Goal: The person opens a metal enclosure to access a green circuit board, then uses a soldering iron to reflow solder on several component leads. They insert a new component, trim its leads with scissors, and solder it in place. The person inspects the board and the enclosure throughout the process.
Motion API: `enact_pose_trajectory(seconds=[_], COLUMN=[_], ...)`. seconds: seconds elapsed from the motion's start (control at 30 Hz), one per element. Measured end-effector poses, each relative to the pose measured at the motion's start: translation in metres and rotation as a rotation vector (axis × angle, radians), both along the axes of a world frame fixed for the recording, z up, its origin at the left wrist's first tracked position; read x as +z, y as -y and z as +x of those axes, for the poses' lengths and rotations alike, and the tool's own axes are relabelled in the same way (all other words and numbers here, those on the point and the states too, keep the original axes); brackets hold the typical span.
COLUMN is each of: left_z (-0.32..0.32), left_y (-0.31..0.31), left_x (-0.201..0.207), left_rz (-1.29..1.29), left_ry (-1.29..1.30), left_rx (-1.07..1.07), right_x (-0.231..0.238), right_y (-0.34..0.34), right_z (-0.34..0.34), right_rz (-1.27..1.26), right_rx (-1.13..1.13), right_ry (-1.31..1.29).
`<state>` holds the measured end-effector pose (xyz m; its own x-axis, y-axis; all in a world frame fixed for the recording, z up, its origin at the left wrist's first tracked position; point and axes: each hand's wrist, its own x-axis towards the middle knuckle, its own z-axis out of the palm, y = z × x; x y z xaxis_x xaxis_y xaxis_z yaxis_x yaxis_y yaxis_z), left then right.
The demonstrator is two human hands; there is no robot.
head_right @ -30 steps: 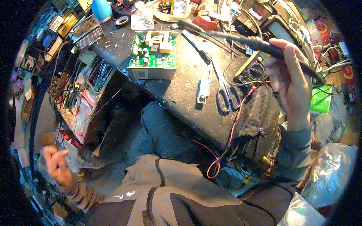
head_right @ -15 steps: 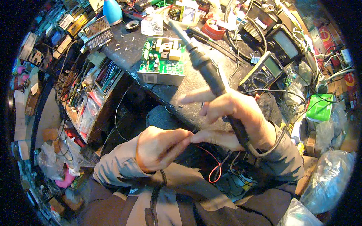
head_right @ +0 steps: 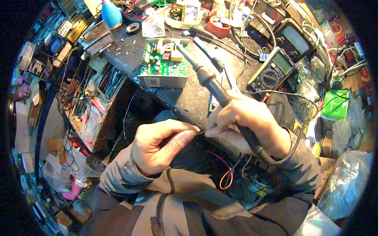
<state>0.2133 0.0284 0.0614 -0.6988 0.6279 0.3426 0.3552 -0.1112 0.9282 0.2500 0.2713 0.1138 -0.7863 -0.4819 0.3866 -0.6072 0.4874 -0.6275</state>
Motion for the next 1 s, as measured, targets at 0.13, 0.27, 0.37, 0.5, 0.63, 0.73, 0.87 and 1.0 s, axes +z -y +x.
enact_pose_trajectory(seconds=[0.13, 0.27, 0.37, 0.5, 0.63, 0.73, 0.87, 1.0], left_z=[-0.016, -0.067, -0.092, -0.099, -0.103, -0.100, -0.091, -0.084], left_y=[0.019, 0.046, 0.042, 0.025, 0.013, 0.010, 0.007, 0.003], left_x=[-0.005, -0.026, -0.044, -0.049, -0.049, -0.054, -0.058, -0.052], left_rz=[0.012, 0.018, -0.007, -0.173, -0.154, -0.127, -0.153, -0.198], left_ry=[0.082, 0.051, -0.318, -0.451, -0.600, -0.542, -0.513, -0.557], left_rx=[0.189, 0.475, 0.415, 0.249, 0.280, 0.295, 0.296, 0.273], right_x=[0.016, 0.025, 0.016, 0.008, 0.016, 0.019, 0.015, 0.006], right_y=[-0.022, -0.064, -0.083, -0.087, -0.082, -0.075, -0.066, -0.063], right_z=[0.010, 0.022, 0.026, 0.023, 0.023, 0.029, 0.034, 0.033], right_rz=[-0.143, -0.396, -0.565, -0.530, -0.459, -0.252, -0.161, -0.068], right_rx=[-0.185, -0.526, -0.597, -0.597, -0.759, -0.746, -0.596, -0.548], right_ry=[0.052, 0.338, 0.364, 0.316, 0.343, 0.420, 0.629, 0.568])
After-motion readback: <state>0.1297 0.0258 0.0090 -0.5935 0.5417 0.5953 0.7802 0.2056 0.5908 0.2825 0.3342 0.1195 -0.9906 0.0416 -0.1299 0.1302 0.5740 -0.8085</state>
